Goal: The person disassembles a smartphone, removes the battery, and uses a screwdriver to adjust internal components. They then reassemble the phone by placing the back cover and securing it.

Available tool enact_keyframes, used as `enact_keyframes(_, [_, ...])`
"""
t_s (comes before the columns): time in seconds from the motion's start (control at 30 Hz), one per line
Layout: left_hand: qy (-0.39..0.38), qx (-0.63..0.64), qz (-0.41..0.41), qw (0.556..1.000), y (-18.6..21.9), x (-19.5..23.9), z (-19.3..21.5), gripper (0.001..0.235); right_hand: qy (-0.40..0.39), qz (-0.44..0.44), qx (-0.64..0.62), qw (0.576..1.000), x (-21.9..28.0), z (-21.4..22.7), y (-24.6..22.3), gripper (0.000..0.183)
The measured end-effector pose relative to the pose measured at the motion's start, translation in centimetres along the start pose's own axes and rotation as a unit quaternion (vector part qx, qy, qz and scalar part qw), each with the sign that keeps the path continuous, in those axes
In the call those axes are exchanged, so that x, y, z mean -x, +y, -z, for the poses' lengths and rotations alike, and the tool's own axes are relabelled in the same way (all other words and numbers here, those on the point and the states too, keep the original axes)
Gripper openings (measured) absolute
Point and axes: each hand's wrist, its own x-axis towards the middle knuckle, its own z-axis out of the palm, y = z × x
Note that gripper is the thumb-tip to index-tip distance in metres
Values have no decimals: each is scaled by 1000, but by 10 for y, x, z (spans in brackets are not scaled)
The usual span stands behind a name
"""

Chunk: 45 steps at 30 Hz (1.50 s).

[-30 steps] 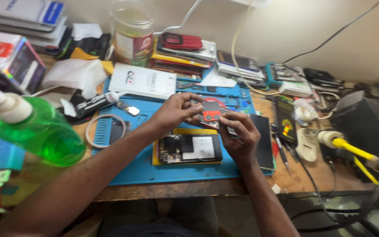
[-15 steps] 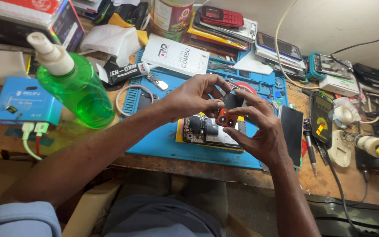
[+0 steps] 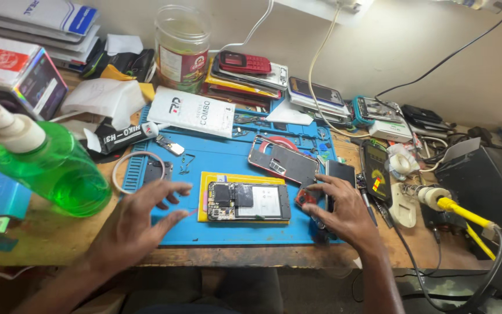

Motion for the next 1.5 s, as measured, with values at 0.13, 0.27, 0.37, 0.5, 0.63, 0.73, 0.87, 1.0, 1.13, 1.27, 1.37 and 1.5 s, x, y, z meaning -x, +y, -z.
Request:
enact_keyframes(0.13, [19, -8, 62, 998, -1, 20, -16, 45, 18, -61, -17, 998, -23, -14, -7, 20])
enact_keyframes(0.27, [60, -49, 9, 997, -4, 25, -23, 44, -20, -66, 28, 997, -62, -31, -25, 19])
enact_keyframes(0.37, [71, -53, 0, 996, -8, 27, -24, 43, -71, -114, 37, 990, -76, -34, -31, 23])
enact_keyframes(0.5, [79, -71, -33, 994, -14, 28, -27, 43, -91, -153, -18, 984, -78, -33, -26, 22])
enact_keyframes(0.63, [46, -56, 24, 997, -17, 27, -28, 45, -81, -237, -108, 962, -80, -22, -5, 21])
enact_keyframes(0.73, [54, -70, -16, 996, -15, 26, -27, 46, -75, -238, -147, 957, -78, -19, 8, 23])
enact_keyframes(0.87, [67, -101, -37, 992, -14, 22, -28, 48, -76, -240, -166, 953, -76, -19, 15, 24])
enact_keyframes(1.0, [61, -74, -8, 995, -13, 21, -28, 44, -71, -232, -169, 955, -74, -21, 16, 28])
enact_keyframes(1.13, [51, -65, -122, 989, 6, -10, -25, 19, -57, -242, -184, 951, -74, -19, 17, 29])
enact_keyframes(1.27, [25, -49, -295, 954, 30, -97, -57, 20, -56, -238, -203, 948, -70, -23, 13, 27])
enact_keyframes(1.37, [-113, -152, -148, 971, 37, -159, -103, 19, -44, -233, -224, 945, -68, -25, 9, 27])
enact_keyframes(1.5, [-218, -148, -21, 964, 30, -187, -142, 17, -11, -208, -253, 945, -64, -30, 12, 25])
